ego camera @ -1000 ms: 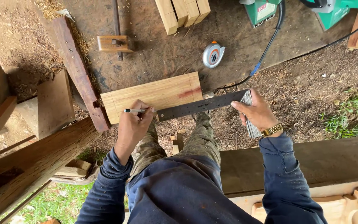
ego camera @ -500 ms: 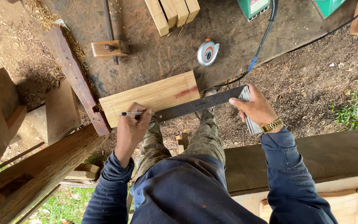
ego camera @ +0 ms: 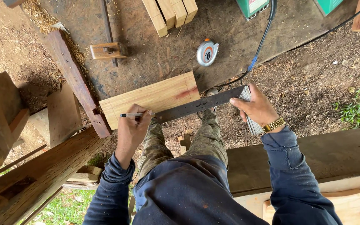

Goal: Marking a wooden board using a square ruler and a pen for woodworking.

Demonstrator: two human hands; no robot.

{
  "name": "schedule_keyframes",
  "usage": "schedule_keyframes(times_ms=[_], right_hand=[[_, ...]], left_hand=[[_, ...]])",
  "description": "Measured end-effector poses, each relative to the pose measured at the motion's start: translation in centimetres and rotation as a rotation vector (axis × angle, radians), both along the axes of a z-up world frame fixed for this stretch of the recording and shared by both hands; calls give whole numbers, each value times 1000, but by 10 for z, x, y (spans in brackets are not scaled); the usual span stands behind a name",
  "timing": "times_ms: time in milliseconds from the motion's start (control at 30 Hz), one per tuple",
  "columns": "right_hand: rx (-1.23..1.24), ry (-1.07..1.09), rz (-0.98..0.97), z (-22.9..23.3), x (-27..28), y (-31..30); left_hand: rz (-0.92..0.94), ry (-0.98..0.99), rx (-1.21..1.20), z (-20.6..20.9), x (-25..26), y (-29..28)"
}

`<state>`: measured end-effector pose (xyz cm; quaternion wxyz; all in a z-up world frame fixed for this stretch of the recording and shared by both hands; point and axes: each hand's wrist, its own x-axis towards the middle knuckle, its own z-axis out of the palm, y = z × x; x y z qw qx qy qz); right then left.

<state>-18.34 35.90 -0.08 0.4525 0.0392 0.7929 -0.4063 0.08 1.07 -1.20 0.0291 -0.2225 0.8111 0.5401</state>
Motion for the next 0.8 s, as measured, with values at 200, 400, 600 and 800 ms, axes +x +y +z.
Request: schedule_keyframes(times_ms=[200, 400, 600, 800], right_hand=[[-139, 13, -78, -1, 7, 3], [-3, -102, -110, 16, 18, -16], [-310, -92, -202, -13, 52, -32], [-319, -117, -166, -26, 64, -54]], left_hand=[[24, -56, 101, 7, -2, -4], [306, 123, 212, 19, 31, -6], [273, 122, -317, 42, 72, 18], [418, 210, -216, 6, 90, 18]])
